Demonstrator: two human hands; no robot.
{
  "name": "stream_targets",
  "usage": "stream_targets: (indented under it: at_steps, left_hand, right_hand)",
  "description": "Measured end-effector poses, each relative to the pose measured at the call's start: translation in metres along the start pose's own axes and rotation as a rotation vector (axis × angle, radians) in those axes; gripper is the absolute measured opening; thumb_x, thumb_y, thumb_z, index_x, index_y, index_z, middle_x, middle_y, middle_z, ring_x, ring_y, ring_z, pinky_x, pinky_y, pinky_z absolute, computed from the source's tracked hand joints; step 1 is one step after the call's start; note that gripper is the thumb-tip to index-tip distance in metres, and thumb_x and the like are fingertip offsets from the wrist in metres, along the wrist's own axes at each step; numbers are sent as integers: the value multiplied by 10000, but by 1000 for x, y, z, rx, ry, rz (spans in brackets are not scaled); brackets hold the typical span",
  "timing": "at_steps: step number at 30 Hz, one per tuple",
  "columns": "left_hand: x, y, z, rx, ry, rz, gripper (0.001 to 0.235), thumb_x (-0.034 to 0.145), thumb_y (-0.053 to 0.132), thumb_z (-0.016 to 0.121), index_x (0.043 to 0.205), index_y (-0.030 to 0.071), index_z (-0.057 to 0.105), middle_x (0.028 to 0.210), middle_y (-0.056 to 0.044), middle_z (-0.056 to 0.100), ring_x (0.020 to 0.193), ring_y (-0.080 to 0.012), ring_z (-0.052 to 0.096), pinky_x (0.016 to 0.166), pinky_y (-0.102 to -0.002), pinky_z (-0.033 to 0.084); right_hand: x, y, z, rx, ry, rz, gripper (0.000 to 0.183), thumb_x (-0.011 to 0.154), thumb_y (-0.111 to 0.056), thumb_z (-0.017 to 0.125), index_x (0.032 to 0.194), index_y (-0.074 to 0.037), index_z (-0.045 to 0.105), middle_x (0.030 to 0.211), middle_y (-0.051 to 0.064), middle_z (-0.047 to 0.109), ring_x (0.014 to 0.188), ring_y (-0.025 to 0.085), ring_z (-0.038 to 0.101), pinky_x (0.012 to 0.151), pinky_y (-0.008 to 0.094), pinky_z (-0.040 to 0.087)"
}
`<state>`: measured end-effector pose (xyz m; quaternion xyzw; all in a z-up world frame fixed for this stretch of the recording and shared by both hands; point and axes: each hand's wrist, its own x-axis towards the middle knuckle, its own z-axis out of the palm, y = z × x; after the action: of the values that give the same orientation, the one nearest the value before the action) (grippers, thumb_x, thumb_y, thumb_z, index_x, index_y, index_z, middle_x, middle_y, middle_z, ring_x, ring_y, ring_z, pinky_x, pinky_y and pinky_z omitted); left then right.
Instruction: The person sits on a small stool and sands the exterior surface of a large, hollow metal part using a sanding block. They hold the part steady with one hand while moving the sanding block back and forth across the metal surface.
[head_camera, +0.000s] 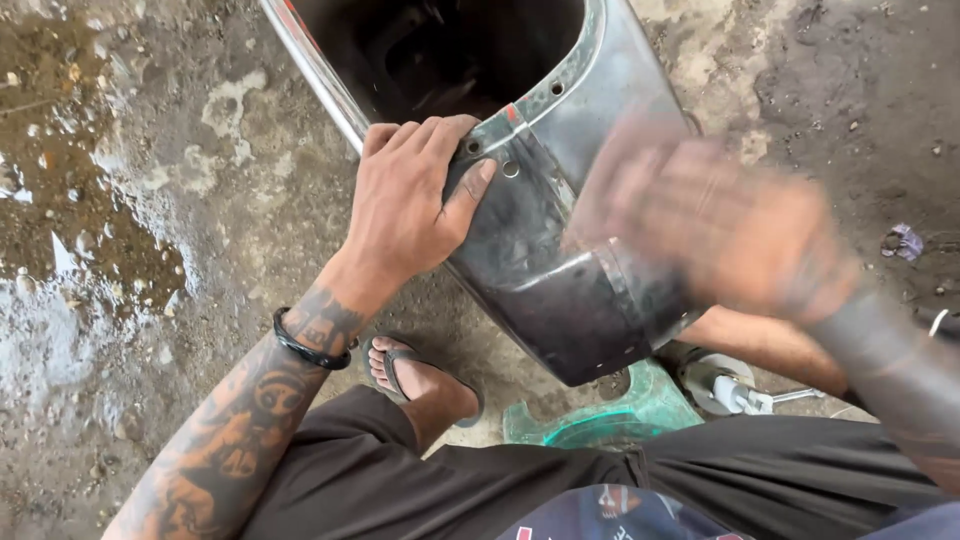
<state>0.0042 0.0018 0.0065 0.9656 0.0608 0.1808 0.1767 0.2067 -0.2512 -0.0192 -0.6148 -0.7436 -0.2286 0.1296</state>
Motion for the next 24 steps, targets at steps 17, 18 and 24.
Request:
stream_targets:
  at_steps: [17,18,24]
  left_hand:
    - [-7,36,12,-57,-35,408,259,963,113,754,1212,129,686,1232,-66,648,1106,-211,624,1065,-443,463]
    - [-3,38,10,-99,-39,397,259,957,107,764,1205,119,693,1211,-53,650,1075,-210,622,1039,-429,472]
    - [12,39,11,-162,-11,458,238,961,84,772,1192,125,731,1160,-23,681,1010,-191,650,932,-372,538]
  right_hand:
    - [-36,-66,57,681,732,1104,313,1057,13,689,1317,123,555,1166,180,621,985,225,520,1007,349,459]
    - [-40,-64,61,668,746,1033,312,1032,63,669,1309,125,539,1175,210,622,985,249,540,1010,377,475]
    - [-28,-51,52,730,690,848,329,1022,83,566,1333,73,461,1358,343,598,1224,428,643,1183,521,533]
